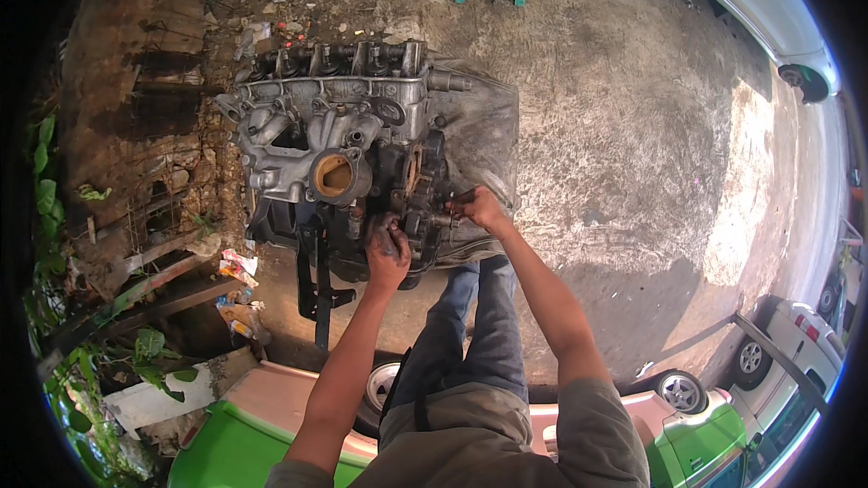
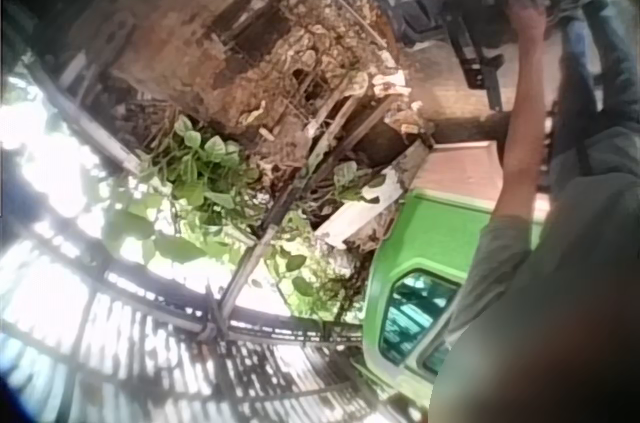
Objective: The person uses a wrench to tighten bolts on a car engine block resting on a stand. The hands hold the engine steady with one hand while turning the wrench with the other, focusing on a single bolt area throughout the clip.
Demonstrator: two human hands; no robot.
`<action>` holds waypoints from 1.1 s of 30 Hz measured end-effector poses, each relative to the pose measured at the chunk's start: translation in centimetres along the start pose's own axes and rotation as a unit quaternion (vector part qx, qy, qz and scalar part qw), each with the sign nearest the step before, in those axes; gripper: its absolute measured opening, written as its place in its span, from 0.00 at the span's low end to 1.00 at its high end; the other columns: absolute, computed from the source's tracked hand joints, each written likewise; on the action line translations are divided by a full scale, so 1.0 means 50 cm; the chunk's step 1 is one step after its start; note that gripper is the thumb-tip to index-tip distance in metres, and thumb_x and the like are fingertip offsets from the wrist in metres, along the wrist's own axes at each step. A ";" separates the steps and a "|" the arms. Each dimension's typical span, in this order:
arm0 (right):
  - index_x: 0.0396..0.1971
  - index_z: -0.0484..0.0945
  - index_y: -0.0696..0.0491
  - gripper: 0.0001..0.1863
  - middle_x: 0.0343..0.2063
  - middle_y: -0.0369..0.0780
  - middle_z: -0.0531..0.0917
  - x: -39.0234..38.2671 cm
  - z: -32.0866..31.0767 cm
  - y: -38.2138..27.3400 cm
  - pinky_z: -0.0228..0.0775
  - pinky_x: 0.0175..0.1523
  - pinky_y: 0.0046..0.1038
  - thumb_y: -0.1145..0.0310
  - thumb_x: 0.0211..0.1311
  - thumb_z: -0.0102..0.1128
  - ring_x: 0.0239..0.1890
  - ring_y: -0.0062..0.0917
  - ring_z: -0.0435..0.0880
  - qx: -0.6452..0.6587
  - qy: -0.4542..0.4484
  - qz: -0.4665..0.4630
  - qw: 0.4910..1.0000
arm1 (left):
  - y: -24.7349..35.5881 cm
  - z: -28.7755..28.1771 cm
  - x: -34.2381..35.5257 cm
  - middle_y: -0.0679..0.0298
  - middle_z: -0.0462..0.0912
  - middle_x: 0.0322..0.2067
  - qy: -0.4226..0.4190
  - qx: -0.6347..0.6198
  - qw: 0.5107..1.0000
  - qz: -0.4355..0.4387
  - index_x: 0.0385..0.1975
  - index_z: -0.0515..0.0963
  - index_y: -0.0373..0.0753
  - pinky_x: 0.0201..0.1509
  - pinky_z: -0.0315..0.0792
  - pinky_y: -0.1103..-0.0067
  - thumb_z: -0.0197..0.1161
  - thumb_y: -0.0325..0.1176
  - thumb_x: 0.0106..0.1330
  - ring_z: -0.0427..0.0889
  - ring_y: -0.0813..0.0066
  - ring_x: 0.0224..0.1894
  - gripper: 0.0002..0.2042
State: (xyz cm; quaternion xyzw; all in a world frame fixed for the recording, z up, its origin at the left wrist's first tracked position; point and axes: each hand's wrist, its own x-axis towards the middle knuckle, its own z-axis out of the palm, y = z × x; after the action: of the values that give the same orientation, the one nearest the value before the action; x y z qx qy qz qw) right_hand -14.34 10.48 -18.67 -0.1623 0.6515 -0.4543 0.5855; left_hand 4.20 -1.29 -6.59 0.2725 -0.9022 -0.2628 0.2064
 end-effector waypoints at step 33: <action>0.37 0.82 0.63 0.20 0.36 0.43 0.86 -0.007 0.009 -0.015 0.74 0.42 0.33 0.59 0.55 0.70 0.38 0.31 0.84 0.233 -0.034 0.069 0.969 | 0.001 -0.003 0.002 0.48 0.75 0.34 0.002 -0.009 1.000 0.003 0.41 0.70 0.32 0.43 0.70 0.60 0.50 0.19 0.58 0.74 0.49 0.38 0.11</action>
State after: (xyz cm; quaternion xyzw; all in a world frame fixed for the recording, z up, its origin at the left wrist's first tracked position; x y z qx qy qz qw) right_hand -14.07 10.14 -17.82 0.0084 0.5171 -0.5461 0.6590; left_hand 4.19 -1.36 -6.45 0.2687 -0.9002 -0.2695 0.2116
